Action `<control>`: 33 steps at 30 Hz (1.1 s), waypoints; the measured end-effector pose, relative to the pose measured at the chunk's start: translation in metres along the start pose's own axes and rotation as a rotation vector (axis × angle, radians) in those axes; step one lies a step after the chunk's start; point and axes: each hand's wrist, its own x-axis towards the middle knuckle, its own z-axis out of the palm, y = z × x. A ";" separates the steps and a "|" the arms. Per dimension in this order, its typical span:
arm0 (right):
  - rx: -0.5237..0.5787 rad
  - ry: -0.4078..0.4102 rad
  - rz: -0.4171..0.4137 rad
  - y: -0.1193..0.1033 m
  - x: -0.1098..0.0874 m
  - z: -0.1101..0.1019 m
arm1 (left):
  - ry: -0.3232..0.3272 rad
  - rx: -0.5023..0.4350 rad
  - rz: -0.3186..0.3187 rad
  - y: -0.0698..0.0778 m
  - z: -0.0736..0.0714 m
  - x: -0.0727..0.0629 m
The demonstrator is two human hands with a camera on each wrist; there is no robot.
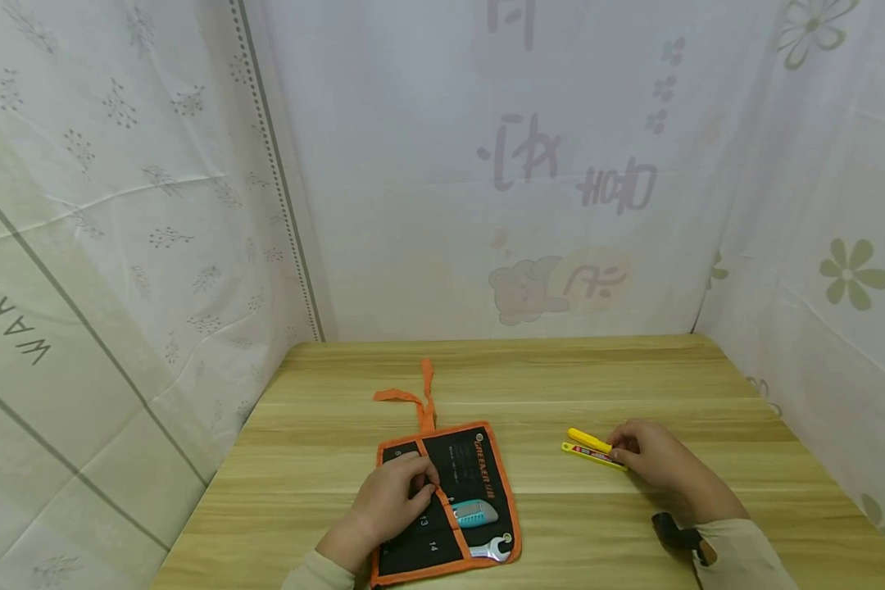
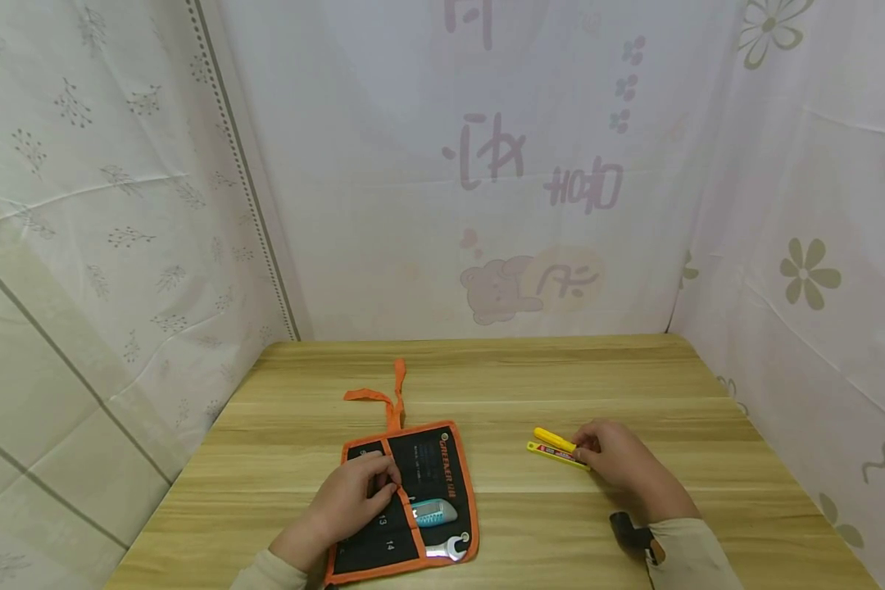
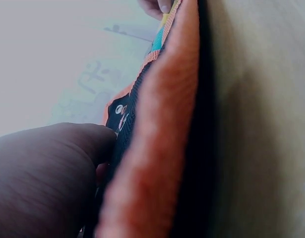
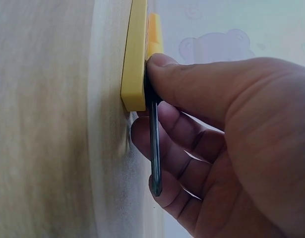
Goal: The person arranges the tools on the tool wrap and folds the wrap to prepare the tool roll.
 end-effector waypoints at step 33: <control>0.062 0.078 -0.008 -0.017 0.004 0.007 | 0.032 -0.032 0.039 0.003 0.003 0.000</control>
